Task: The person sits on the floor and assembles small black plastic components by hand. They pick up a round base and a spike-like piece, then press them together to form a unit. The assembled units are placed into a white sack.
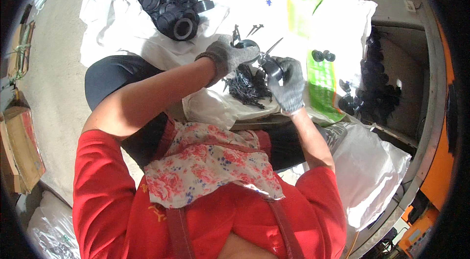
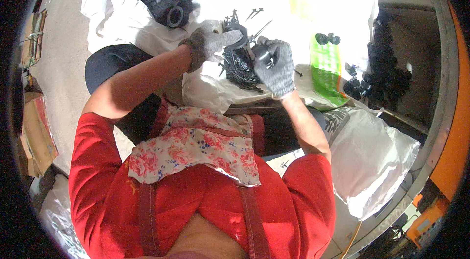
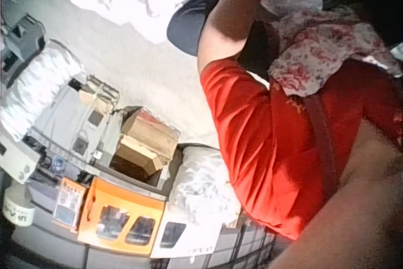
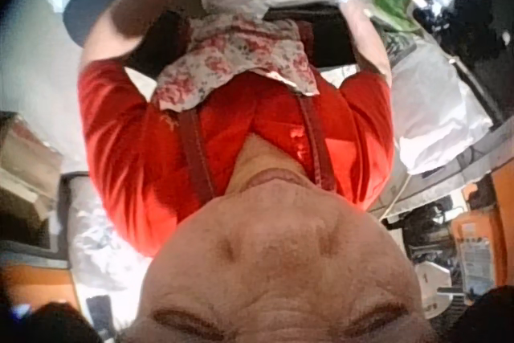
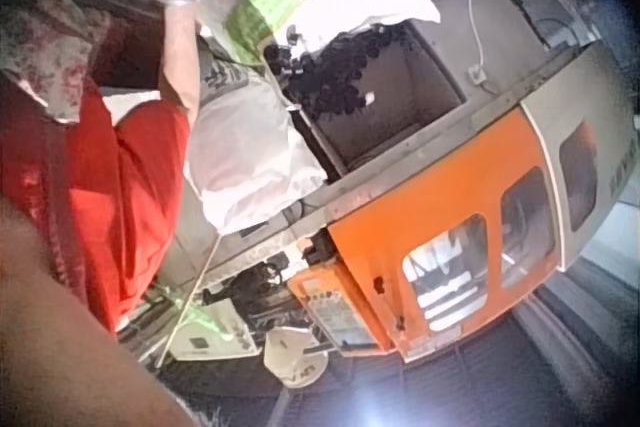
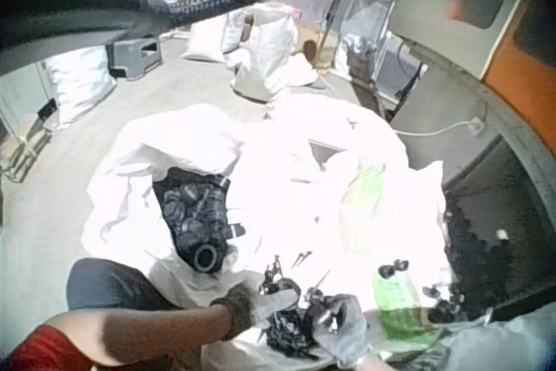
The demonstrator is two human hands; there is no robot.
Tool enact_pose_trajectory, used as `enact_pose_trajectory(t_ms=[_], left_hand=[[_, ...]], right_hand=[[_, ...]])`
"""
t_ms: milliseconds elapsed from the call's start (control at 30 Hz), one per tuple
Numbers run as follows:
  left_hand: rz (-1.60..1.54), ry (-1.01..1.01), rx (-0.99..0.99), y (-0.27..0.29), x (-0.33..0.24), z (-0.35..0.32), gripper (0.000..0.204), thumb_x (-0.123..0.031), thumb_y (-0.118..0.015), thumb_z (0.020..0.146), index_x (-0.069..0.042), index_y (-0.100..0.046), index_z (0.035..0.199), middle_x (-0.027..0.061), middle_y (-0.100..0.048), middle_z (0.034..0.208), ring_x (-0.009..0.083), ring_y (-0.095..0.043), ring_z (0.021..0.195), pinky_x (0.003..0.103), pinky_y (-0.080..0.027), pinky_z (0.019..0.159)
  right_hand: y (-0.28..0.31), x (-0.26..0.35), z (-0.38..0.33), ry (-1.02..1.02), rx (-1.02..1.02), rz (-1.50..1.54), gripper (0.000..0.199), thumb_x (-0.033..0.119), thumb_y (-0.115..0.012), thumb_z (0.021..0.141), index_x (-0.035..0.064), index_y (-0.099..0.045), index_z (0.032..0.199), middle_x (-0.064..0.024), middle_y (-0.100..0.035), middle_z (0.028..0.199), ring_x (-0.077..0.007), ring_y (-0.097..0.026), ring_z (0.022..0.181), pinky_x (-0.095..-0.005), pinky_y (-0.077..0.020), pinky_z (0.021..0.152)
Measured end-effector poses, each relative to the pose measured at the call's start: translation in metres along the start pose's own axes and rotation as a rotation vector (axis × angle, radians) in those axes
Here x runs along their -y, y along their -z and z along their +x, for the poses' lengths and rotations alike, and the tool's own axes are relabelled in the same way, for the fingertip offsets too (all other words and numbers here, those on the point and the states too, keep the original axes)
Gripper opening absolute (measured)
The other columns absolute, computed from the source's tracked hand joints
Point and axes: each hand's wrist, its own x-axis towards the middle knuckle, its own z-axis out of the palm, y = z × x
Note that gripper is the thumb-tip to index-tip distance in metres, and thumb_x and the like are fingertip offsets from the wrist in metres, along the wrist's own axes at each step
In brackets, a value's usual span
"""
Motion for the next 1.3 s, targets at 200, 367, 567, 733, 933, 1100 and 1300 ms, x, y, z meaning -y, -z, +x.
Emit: enact_pose_trajectory(t_ms=[200,367,567,733,933,1100,1300], left_hand=[[0.167,-0.373,0.025,-0.009,-0.005,-0.010,0.036,-0.026,-0.070,0.080,-0.006,-0.061,0.108,0.0075,-0.066,0.096,0.0244,-0.065,0.085,0.035,-0.054,0.077],[0.062,-0.770,0.360,0.001,0.005,-0.011,0.047,-0.029,-0.075,0.074,-0.008,-0.060,0.114,0.0137,-0.057,0.122,0.0213,-0.059,0.106,0.031,-0.048,0.089],[0.476,-0.405,0.336,0.002,-0.028,-0.034,0.041,-0.022,-0.068,0.075,-0.005,-0.058,0.111,0.0156,-0.060,0.107,0.0262,-0.061,0.096,0.035,-0.049,0.081],[1.203,-0.999,-0.203,0.000,-0.013,-0.033,0.030,-0.011,-0.067,0.068,-0.004,-0.059,0.095,0.0117,-0.062,0.082,0.0273,-0.059,0.077,0.036,-0.050,0.076],[-0.384,-0.344,0.200,0.010,-0.033,-0.033,0.043,-0.035,-0.055,0.092,-0.003,-0.050,0.120,0.0136,-0.059,0.113,0.0225,-0.058,0.104,0.039,-0.048,0.090],[-0.904,-0.170,0.499,0.000,-0.024,-0.018,0.038,-0.029,-0.053,0.093,-0.005,-0.050,0.122,0.0139,-0.059,0.114,0.0243,-0.058,0.105,0.038,-0.046,0.092],[0.804,-0.962,-0.319,0.004,-0.040,-0.038,0.050,-0.019,-0.078,0.064,-0.004,-0.062,0.109,0.0132,-0.056,0.102,0.0246,-0.059,0.086,0.034,-0.047,0.084]], right_hand=[[0.009,0.028,-0.010,-0.251,0.072,0.374,0.081,0.010,-0.081,0.065,-0.0026,-0.034,0.130,-0.0161,-0.050,0.121,-0.0226,-0.052,0.110,-0.0332,-0.0431,0.096],[0.015,0.017,0.010,0.275,0.190,0.075,0.046,0.001,-0.068,0.065,0.0059,-0.061,0.109,-0.0129,-0.060,0.110,-0.0265,-0.055,0.110,-0.0342,-0.0475,0.092],[0.023,0.064,0.028,0.687,0.154,-0.603,0.029,0.009,-0.058,0.068,0.0043,-0.063,0.096,-0.0164,-0.060,0.099,-0.0346,-0.056,0.097,-0.0434,-0.0451,0.089],[0.034,0.071,0.022,-0.444,0.653,0.339,0.014,0.010,-0.055,0.078,0.0022,-0.061,0.068,-0.0088,-0.057,0.061,-0.0251,-0.056,0.066,-0.0423,-0.0461,0.077],[0.023,0.063,0.044,-0.523,0.114,1.533,0.045,0.040,-0.045,0.094,0.0024,-0.063,0.078,-0.0139,-0.065,0.081,-0.0274,-0.060,0.088,-0.0466,-0.0452,0.087],[-0.024,0.068,0.053,-0.218,-0.118,0.864,0.030,0.023,-0.050,0.093,-0.0033,-0.061,0.103,-0.0093,-0.064,0.096,-0.0161,-0.061,0.086,-0.0286,-0.0495,0.079],[-0.055,0.028,0.072,-0.250,-0.170,0.415,0.026,-0.008,-0.048,0.079,-0.0003,-0.062,0.100,-0.0096,-0.064,0.086,-0.0149,-0.059,0.073,-0.0264,-0.0515,0.067]])
